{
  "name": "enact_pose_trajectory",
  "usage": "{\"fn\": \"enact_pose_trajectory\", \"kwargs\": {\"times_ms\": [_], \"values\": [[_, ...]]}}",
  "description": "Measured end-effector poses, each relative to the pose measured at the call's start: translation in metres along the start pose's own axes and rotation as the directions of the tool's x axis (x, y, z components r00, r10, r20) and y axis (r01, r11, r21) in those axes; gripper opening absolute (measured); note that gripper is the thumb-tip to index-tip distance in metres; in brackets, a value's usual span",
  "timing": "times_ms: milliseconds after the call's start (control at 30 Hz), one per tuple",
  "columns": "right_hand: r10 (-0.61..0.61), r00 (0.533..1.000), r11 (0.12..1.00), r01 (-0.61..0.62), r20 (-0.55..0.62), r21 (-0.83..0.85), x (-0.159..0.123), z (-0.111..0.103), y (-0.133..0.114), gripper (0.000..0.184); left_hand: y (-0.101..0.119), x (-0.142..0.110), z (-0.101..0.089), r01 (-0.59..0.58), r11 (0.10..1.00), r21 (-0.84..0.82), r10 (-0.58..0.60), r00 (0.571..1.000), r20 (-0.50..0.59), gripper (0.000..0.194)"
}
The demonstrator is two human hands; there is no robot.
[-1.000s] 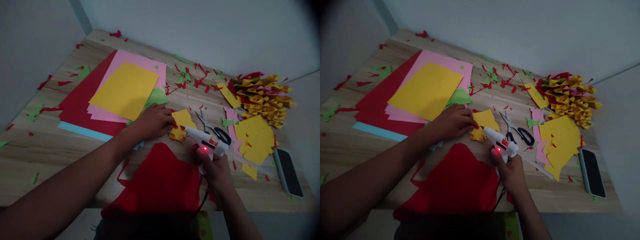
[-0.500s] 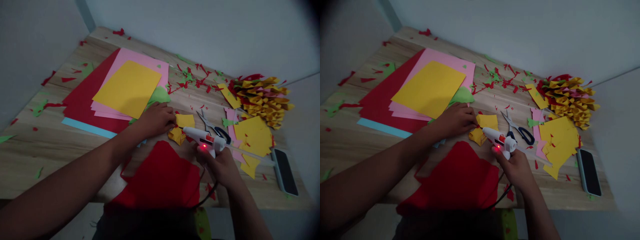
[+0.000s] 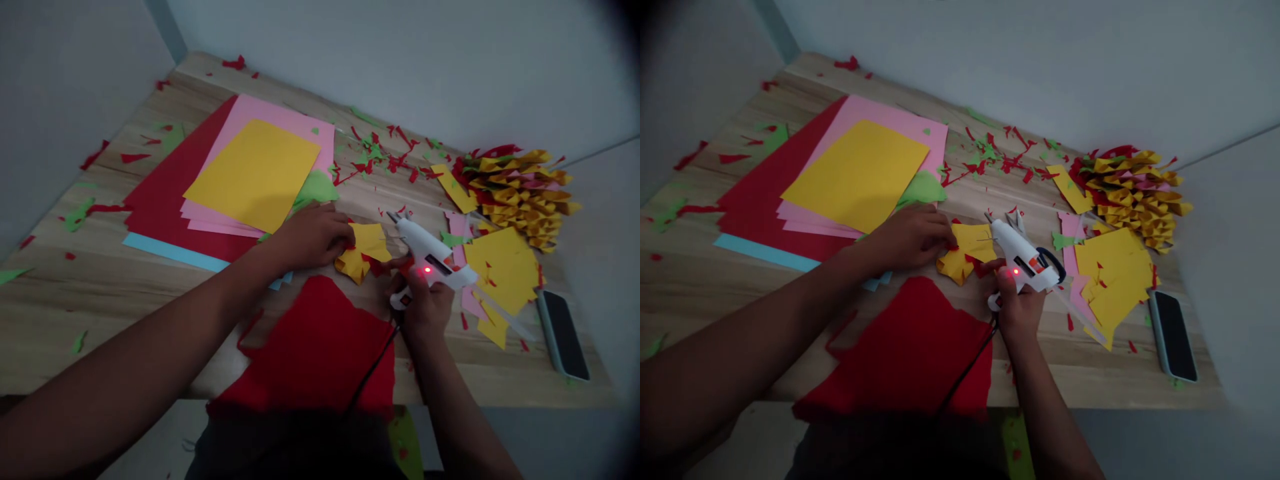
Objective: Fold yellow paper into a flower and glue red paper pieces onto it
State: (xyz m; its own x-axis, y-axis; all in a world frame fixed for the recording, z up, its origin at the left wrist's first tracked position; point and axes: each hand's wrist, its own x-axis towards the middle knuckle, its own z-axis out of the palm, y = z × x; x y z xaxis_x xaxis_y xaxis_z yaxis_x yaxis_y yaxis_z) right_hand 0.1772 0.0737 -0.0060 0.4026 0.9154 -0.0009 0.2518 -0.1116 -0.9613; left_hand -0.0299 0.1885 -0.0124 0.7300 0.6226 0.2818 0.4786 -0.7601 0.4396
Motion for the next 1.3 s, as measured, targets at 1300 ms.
{"fn": "enact_pose_trajectory", "kwargs": {"times_ms": [1300], "values": [[0.314, 0.885, 0.849, -0.098, 0.345, -0.52, -0.007, -0.045, -0.031, 0.047, -0.002, 0.003, 0.006, -0.038, 0.996, -0.082, 0.042, 0.997, 0.058, 0.014]]}}
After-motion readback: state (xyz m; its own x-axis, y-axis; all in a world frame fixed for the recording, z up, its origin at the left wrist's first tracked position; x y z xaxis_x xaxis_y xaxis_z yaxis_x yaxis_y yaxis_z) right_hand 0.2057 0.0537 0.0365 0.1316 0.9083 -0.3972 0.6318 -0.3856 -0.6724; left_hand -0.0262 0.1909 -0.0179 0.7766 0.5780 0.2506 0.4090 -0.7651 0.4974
